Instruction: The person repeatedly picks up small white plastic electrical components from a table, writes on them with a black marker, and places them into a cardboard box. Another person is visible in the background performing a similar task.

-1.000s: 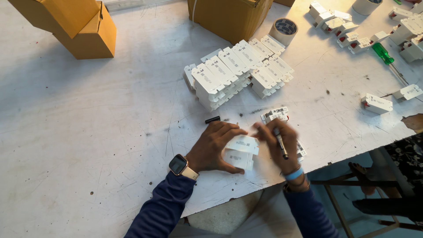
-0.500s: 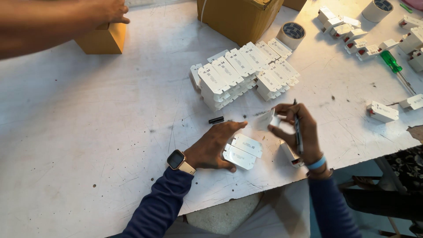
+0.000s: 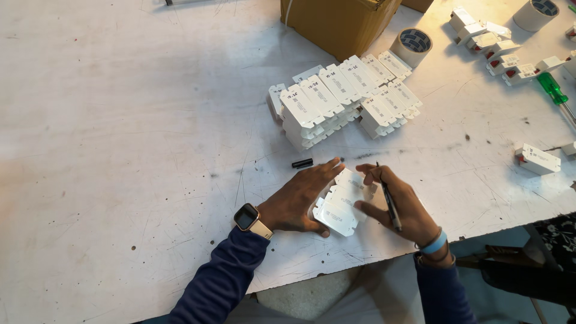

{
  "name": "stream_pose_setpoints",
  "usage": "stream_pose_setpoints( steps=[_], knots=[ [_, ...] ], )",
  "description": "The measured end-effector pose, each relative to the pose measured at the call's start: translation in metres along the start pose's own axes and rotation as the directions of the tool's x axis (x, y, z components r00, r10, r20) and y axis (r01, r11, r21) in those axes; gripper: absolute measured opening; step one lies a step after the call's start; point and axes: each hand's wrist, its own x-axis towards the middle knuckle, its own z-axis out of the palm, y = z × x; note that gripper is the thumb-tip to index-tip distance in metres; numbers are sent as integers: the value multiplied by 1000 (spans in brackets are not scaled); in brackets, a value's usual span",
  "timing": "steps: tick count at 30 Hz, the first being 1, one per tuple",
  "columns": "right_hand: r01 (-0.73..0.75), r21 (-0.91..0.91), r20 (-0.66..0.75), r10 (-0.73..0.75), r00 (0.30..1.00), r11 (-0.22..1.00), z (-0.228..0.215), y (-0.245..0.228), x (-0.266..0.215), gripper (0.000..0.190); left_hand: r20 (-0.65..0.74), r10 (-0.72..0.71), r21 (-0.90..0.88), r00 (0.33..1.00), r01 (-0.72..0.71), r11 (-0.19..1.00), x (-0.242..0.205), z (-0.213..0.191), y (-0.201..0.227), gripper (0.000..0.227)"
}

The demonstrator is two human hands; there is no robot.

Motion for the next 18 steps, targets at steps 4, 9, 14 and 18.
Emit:
stream_pose_setpoints(
  steps=[4, 9, 14, 18],
  knots=[
    [-34, 109, -274, 63, 960, 993, 43, -9, -5, 33, 7, 5, 28, 1000, -5, 1000, 1, 5, -2, 144],
    [-77, 220, -485, 177, 856, 973, 84, 1, -3, 27, 1, 10, 28, 1000, -10, 1000, 0, 5, -3, 146],
    [-77, 179, -474, 155, 867, 981, 89, 1, -4, 24, 43, -5, 40, 999, 4, 999, 1, 3, 0, 155],
    [-25, 430, -519, 271, 811, 902, 91, -3, -6, 24, 91, 2, 17, 996, -3, 1000, 1, 2, -4, 164]
  ],
)
